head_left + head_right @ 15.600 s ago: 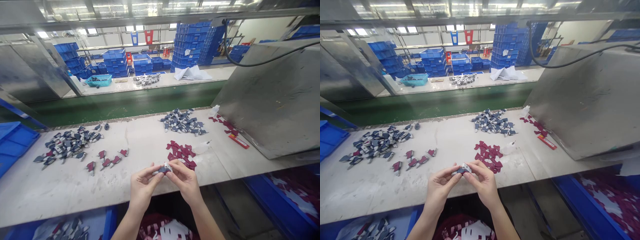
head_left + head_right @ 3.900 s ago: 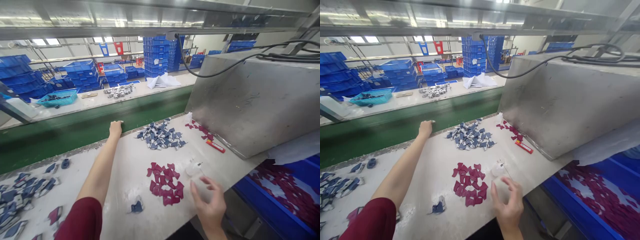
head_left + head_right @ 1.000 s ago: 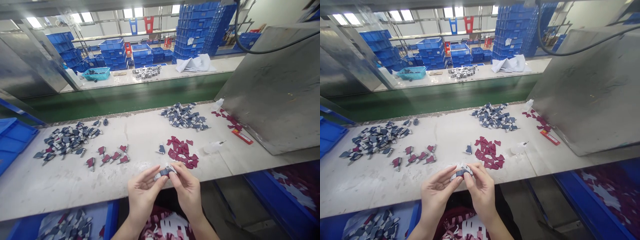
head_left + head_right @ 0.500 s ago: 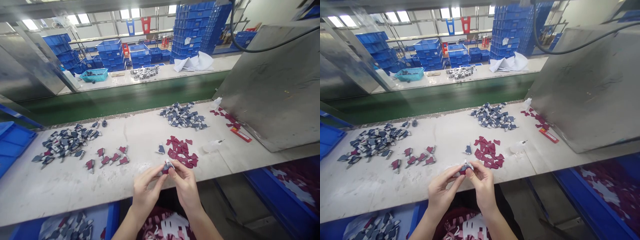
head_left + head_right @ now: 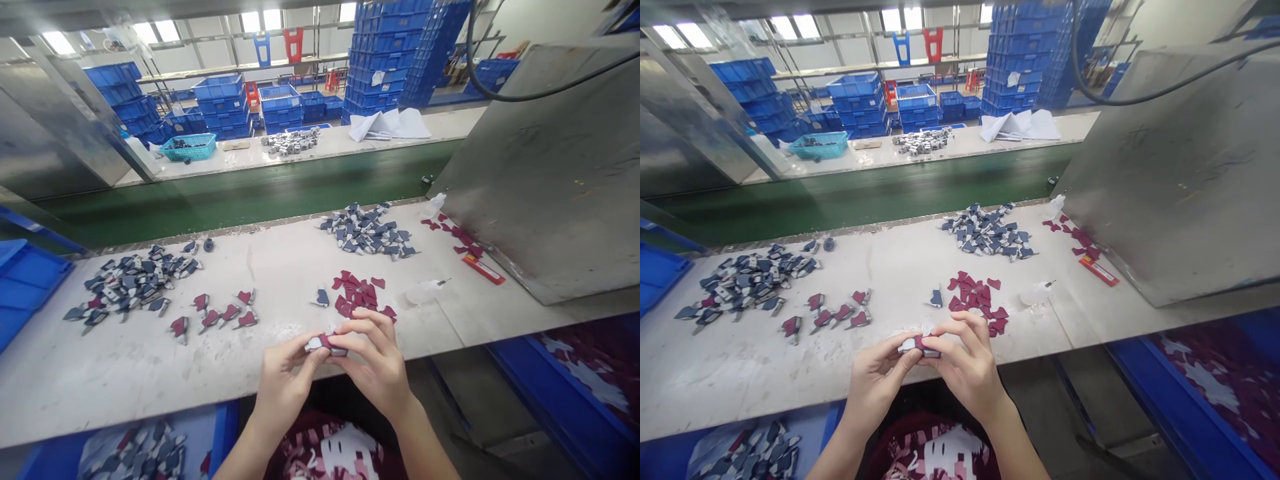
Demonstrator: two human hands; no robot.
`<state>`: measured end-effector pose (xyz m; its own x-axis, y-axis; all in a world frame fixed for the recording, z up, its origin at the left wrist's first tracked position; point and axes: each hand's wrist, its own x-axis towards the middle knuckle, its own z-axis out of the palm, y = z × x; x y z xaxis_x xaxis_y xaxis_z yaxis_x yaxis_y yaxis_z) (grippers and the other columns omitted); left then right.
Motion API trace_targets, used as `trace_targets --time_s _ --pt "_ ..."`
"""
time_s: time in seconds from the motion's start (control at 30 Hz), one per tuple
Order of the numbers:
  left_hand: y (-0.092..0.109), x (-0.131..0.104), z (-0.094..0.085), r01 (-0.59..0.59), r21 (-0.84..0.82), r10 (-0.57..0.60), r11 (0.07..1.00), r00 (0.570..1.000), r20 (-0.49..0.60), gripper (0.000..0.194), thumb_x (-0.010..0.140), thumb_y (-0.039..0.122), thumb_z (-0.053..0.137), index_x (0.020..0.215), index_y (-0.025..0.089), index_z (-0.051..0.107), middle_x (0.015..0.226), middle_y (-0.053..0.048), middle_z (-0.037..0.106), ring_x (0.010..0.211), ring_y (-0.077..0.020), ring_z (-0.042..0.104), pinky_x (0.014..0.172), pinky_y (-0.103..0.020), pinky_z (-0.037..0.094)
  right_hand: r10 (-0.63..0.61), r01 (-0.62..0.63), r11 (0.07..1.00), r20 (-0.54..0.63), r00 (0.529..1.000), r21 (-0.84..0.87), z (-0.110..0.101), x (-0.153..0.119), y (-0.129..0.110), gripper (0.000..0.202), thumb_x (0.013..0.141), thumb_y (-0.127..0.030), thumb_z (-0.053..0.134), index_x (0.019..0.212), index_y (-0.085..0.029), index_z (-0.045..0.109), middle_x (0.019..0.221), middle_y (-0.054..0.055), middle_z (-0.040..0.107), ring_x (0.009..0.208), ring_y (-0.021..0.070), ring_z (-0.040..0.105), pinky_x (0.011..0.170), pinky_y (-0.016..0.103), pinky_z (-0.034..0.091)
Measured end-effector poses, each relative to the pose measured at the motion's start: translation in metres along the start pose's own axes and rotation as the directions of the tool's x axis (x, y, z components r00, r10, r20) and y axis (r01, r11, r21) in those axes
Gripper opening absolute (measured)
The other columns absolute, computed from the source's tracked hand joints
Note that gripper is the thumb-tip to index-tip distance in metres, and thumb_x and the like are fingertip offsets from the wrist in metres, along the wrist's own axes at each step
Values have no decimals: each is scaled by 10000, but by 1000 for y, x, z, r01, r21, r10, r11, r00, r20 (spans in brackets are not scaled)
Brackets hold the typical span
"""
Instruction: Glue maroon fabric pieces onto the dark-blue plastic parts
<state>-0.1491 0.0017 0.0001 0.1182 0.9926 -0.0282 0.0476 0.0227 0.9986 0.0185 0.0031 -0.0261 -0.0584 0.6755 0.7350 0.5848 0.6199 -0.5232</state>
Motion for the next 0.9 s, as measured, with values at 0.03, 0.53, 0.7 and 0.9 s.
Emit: trace_targets --time_s 0.03,0.53,0.7,0.9 --pt "0 0 0 18 -23 -18 1000 1000 9 236 831 376 743 959 192 818 926 -78 812 802 -250 775 750 -293 642 -21 21 1000 9 1000 -20 0 -1 1 202 870 -193 721 1035 -308 709 876 32 704 1033 245 582 872 409 542" --pt "-10 -2 3 57 -129 -71 990 991 -110 282 765 378 799 966 181 819 895 -71 813 782 -258 776 745 -315 650 312 -298 918 -12 950 261 15 -19 -2 484 908 -325 680 1374 -302 549 1122 86 661 1034 239 643 833 390 586" --pt "-13 -2 2 10 -88 -22 996 990 -138 252 764 322 796 983 200 820 944 -62 814 849 -258 778 801 -312 648 484 -522 729 207 850 442 10 -18 -6 282 942 -322 621 1208 -290 707 1098 65 705 977 203 684 817 307 597" --pt "-18 -3 4 84 -210 -108 974 989 -102 345 725 306 836 1048 187 807 1024 -87 803 894 -267 779 817 -310 653 563 -622 611 284 776 490 12 -16 -6 278 932 -338 634 1185 -293 739 973 53 706 905 187 678 779 293 590"
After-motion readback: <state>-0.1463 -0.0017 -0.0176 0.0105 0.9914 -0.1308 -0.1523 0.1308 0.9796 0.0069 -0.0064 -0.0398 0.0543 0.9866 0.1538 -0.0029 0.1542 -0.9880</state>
